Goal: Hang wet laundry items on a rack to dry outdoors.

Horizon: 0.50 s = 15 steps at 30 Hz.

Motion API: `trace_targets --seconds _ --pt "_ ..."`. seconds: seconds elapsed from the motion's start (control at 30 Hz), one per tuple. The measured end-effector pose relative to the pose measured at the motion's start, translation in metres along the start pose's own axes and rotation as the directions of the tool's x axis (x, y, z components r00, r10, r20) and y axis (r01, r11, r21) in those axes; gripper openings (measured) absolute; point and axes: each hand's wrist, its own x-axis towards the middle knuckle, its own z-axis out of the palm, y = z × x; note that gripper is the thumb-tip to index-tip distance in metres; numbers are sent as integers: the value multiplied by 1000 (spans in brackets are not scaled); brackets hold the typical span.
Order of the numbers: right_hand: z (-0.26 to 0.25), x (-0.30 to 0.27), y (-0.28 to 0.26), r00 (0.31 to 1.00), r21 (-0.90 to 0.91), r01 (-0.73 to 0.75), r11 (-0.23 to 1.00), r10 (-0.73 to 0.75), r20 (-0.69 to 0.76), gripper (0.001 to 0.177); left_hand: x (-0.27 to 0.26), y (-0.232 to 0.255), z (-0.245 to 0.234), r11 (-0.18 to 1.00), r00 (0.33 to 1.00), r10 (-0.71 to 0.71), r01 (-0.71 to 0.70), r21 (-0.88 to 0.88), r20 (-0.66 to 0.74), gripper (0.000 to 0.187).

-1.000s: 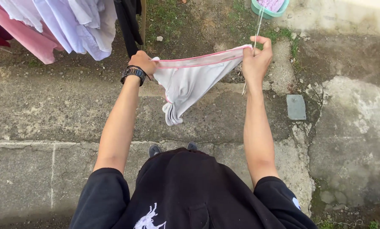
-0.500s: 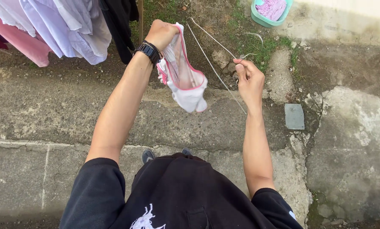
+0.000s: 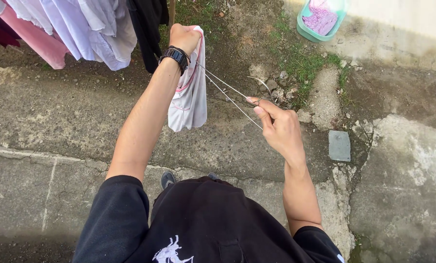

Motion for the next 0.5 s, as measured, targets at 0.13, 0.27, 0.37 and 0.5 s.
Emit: trace_targets --seconds 0.13,0.27,0.37,0.5 --pt "16 5 -20 1000 4 -12 1000 12 20 25 -6 -4 -6 999 999 43 -43 26 -15 20" --pt "42 18 -24 999 69 -33 997 35 -23 24 -44 34 -14 981 984 114 -133 141 136 31" --pt "65 30 -19 994 141 -37 989 51 -98 21 -66 45 -18 949 910 217 -281 142 353 31" --pt "93 48 17 969 267 -18 964 83 -233 18 -90 63 -36 808 673 455 -587 46 584 25"
